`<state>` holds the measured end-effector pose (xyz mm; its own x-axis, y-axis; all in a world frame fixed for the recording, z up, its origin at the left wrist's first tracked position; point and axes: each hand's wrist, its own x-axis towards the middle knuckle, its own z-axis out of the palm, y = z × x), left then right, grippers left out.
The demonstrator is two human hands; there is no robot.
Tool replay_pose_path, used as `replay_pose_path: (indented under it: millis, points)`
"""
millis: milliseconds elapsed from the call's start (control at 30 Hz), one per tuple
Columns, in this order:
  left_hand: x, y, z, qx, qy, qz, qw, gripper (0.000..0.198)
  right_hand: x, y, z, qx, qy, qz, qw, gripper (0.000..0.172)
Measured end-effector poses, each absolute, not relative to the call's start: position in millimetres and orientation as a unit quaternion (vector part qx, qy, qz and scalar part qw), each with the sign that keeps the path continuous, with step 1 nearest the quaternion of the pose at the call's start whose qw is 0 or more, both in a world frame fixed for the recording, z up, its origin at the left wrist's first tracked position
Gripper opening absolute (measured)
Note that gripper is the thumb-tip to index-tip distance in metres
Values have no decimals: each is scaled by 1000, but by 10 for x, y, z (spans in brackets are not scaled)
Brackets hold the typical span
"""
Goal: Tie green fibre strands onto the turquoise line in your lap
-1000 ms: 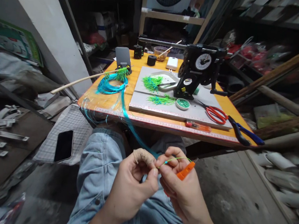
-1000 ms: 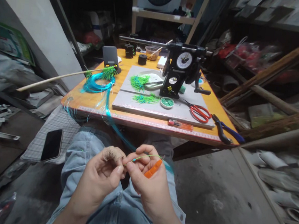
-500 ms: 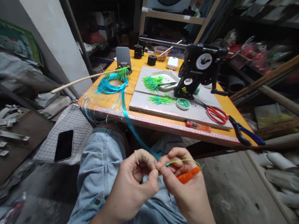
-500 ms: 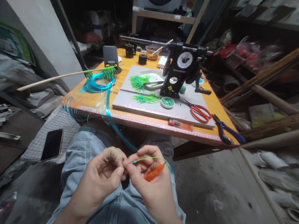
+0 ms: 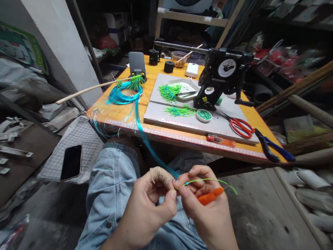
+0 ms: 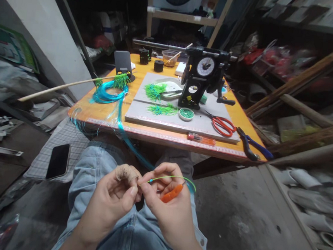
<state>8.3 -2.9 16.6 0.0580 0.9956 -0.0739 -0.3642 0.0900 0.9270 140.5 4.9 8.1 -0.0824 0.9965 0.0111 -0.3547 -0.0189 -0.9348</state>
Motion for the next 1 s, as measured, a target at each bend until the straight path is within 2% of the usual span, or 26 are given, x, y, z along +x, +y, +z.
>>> replay_pose_path:
  millis: [400, 1000]
  points:
    - [76, -36, 182, 384, 411, 545, 621, 17, 1408, 44, 105, -380, -405, 621, 554, 31]
    - [69, -39, 172, 393, 404, 537, 628, 16, 1342, -9, 267, -429, -409, 581, 558, 34]
